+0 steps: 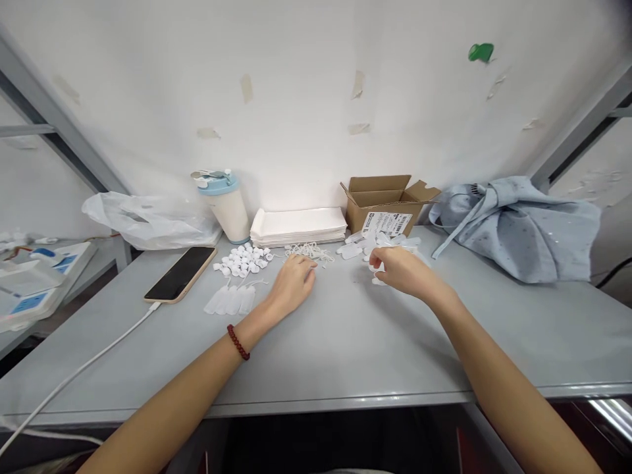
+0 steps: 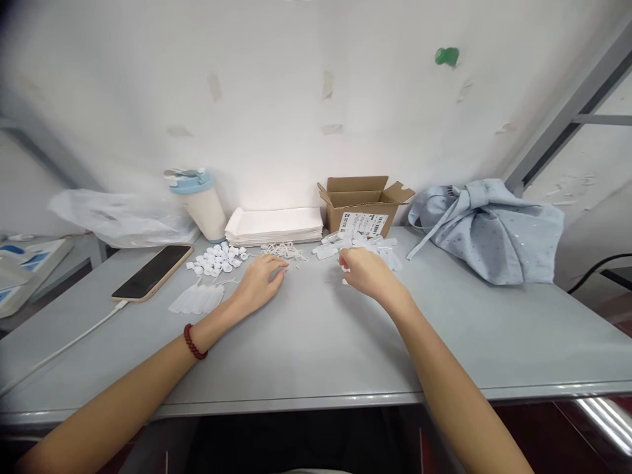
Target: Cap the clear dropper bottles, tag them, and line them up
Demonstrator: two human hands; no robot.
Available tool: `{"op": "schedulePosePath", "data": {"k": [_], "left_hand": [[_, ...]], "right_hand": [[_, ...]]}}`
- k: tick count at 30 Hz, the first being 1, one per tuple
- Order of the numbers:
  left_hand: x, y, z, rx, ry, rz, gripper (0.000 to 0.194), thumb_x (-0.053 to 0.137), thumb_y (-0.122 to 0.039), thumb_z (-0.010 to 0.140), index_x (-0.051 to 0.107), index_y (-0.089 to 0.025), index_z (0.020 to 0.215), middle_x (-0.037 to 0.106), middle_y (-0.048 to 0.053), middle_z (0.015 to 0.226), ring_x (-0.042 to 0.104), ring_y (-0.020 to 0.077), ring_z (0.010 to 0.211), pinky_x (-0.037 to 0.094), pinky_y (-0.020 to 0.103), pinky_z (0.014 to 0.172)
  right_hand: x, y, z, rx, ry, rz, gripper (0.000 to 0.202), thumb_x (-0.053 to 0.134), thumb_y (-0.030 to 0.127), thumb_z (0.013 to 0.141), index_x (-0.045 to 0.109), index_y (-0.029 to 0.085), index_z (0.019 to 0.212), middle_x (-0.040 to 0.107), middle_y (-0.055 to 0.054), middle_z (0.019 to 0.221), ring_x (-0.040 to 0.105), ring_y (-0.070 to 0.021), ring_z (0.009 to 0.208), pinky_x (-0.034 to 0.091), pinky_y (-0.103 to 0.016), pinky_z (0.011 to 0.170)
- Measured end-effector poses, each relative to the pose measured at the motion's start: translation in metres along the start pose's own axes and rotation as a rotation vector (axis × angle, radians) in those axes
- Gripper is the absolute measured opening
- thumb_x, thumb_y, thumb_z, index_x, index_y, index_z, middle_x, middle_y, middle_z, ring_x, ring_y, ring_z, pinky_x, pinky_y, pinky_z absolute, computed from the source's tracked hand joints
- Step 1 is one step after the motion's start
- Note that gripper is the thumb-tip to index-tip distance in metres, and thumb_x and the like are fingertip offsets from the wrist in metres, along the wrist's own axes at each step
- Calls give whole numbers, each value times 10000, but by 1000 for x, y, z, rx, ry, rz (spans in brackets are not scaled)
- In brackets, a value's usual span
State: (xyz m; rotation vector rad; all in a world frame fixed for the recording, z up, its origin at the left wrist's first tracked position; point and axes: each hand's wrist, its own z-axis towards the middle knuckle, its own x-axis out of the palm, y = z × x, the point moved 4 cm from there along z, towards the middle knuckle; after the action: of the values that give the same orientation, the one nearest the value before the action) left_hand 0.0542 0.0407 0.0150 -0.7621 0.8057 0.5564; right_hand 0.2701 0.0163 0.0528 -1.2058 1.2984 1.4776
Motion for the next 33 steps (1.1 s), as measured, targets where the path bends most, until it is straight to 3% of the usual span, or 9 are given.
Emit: {"op": "schedulePosePath", "data": {"k": [6, 11, 14, 18, 22, 26, 33], "left_hand": [[-16, 0, 1, -161, -87, -198, 177, 503, -156, 788, 671, -172, 844, 689, 40, 873, 595, 177, 813, 471, 294, 703], [-23, 0, 1, -229, -112, -254, 165, 509, -151, 762, 668, -170, 803, 693, 36, 845, 594, 165, 766, 454, 276, 671], [-24, 0, 1, -231, -118, -280, 148, 512, -151, 758, 653, -176, 793, 691, 30, 845, 595, 162, 771, 452, 273, 673], [-23, 1, 1, -269, -119, -325, 190, 524, -155, 758, 626, -163, 918, 686, 33, 868, 607, 156, 783, 459, 270, 675], [-19, 1, 0, -265, -106, -302, 170, 525, -146, 754, 637, -160, 880, 688, 41, 879, 605, 162, 803, 465, 276, 699], [-18, -1, -1, -219, -115, -270, 139, 527, -162, 761, 646, -175, 832, 686, 36, 879, 596, 165, 814, 467, 273, 697], [-20, -4, -3, -229, -122, -287, 141, 530, -143, 743, 648, -175, 811, 686, 33, 859, 600, 165, 802, 470, 268, 676]], "right_hand": [[5, 3, 3, 36, 17, -129, 186, 487, 100, 757, 594, 176, 888, 664, -73, 897, 580, -199, 763, 306, -256, 542], [-3, 4, 3, 92, -96, -174, 164, 421, 197, 847, 584, 174, 844, 667, -81, 817, 586, -205, 724, 272, -266, 510], [-5, 5, 2, 95, -77, -186, 162, 424, 187, 838, 582, 173, 805, 657, -87, 791, 593, -204, 709, 267, -266, 501], [-7, -3, -1, 179, -18, -318, 157, 433, 130, 787, 587, 154, 767, 641, -117, 785, 601, -230, 708, 259, -277, 498], [-7, -9, -4, 115, 63, -134, 99, 522, 262, 773, 574, 182, 748, 640, -71, 813, 590, -198, 722, 320, -260, 519], [-5, -13, -6, 91, 138, -16, 259, 638, 419, 693, 569, 194, 800, 638, -47, 864, 587, -190, 749, 366, -251, 543], [4, -11, -4, 105, 213, -140, 159, 603, 116, 658, 619, 177, 804, 632, -75, 925, 606, -205, 771, 362, -251, 554]]}}
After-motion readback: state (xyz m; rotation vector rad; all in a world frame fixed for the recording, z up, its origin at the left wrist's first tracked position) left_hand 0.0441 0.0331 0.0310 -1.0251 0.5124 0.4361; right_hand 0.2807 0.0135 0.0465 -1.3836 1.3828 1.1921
